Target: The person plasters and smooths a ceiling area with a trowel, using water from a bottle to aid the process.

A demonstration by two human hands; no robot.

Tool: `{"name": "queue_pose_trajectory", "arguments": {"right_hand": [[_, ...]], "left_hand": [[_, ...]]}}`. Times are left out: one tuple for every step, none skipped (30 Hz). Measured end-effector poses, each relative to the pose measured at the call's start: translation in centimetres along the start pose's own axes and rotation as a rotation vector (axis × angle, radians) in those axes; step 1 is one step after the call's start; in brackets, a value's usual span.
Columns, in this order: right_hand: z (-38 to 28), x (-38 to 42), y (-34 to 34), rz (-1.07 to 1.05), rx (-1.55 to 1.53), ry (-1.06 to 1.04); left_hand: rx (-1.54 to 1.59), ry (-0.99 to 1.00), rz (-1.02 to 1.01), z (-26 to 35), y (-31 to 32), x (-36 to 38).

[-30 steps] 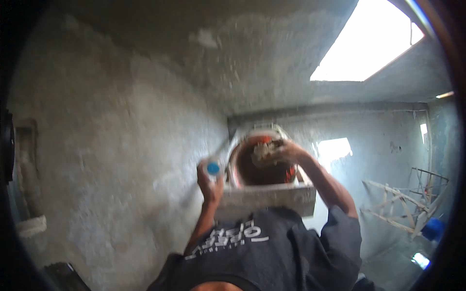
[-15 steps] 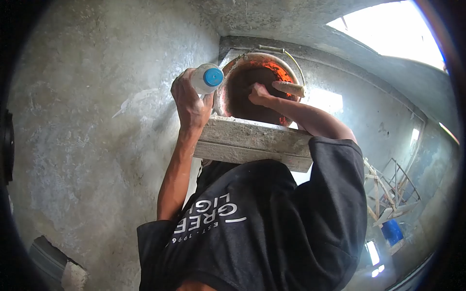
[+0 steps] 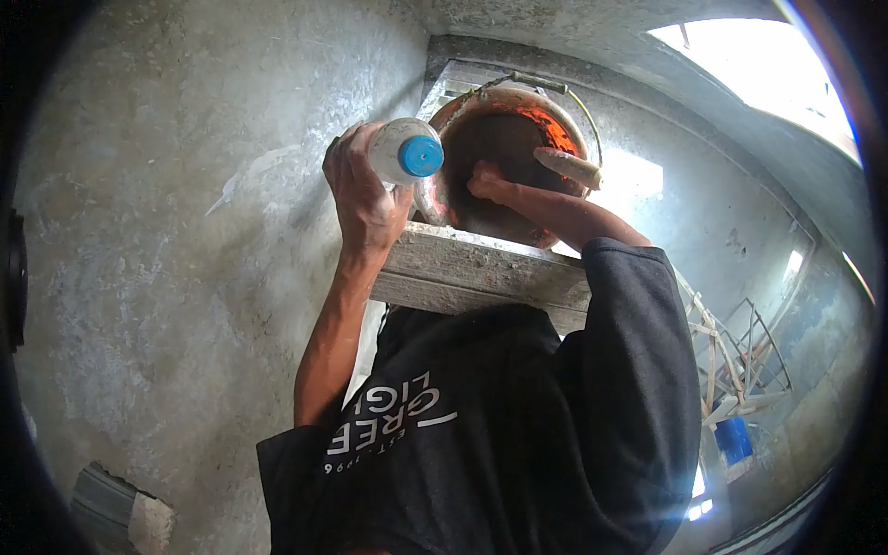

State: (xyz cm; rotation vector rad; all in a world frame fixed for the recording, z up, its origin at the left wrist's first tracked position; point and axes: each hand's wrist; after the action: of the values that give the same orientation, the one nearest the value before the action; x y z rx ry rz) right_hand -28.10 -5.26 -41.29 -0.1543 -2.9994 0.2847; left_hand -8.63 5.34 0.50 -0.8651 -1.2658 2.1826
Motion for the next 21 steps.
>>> {"name": "queue_pose_trajectory", "arguments": {"right_hand": [[0.9,0.0,0.3,-0.037,-0.173,0.051],[0.9,-0.3,0.5,-0.065,-0.343,0.108],[1.0,-0.6,0.5,-0.081,-0.418,0.156],[1.0,-0.5,0.6,-0.100,-0.495,0.208],[0.7,-0.5,0.5,-0.118,-0.569,0.260],[0.5,-0.9,0.1,-0.132,-0.641,0.307],[0.3,-1.2,0.0,-0.140,-0.680,0.331],[0.0,-1.4,-0.2,-0.146,-0.718,0.357],[-0.4,-1.9,-0.2,-0.185,-0.720,0.407],[-0.8,-2.3,-0.3,-0.225,-0.720,0.456],[-1.6,-2.8,-0.7,-0.223,-0.722,0.453],[-2.3,-3.0,-1.3,-0.247,-0.727,0.424],[-3.2,-3.2,-1.6,-0.272,-0.734,0.396],[-2.9,-3.2,-1.4,-0.269,-0.734,0.394],[-2.6,-3.4,-1.1,-0.259,-0.756,0.392],[-2.3,-3.6,-1.0,-0.251,-0.777,0.389],[-3.1,-3.9,-1.2,-0.250,-0.775,0.384],[-4.7,-4.1,-1.7,-0.208,-0.611,0.490],[-6.6,-4.3,-2.2,-0.166,-0.445,0.592],[-8.5,-4.4,-3.0,-0.164,-0.444,0.584],[-10.7,-4.6,-3.9,-0.141,-0.465,0.639]], "left_hand": [[-0.004,-0.001,-0.002,0.0,-0.1,0.0],[-0.003,0.000,-0.009,0.0,0.0,0.0],[-0.001,0.001,-0.015,0.0,0.0,-0.1],[-0.002,-0.001,-0.020,-0.1,-0.1,0.1],[-0.010,0.006,-0.022,-0.1,0.0,0.2],[-0.016,0.018,-0.019,-0.2,0.1,0.0],[-0.015,0.021,-0.020,-0.2,0.2,0.0],[-0.019,0.020,-0.026,-0.1,0.1,0.1],[-0.025,0.022,-0.030,-0.2,0.1,0.1],[-0.027,0.026,-0.031,-0.2,0.0,0.0],[-0.021,0.031,-0.027,-0.2,0.0,0.0],[-0.014,0.038,-0.022,-0.1,0.0,-0.1],[-0.015,0.041,-0.023,-0.1,0.1,-0.1],[-0.015,0.038,-0.021,-0.1,0.1,-0.1],[-0.015,0.035,-0.017,-0.1,0.1,-0.1],[-0.016,0.038,-0.014,0.0,0.1,-0.1],[-0.007,0.033,-0.019,0.0,0.1,-0.1],[0.002,0.028,-0.023,0.0,0.0,-0.1],[0.000,0.031,-0.019,0.0,0.0,-0.1],[0.001,0.025,-0.019,0.0,0.0,-0.1],[0.003,0.020,-0.018,0.0,-0.1,-0.2]]}}
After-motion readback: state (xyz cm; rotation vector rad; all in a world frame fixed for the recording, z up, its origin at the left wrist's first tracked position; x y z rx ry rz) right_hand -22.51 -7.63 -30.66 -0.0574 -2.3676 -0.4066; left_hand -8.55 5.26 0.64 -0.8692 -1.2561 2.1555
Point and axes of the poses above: each hand's wrist, its own x-axis away from the middle knuckle, its own y-axis out of the palm, z = x × y, and after that the axes turned 6 degrees about -x, right-handed
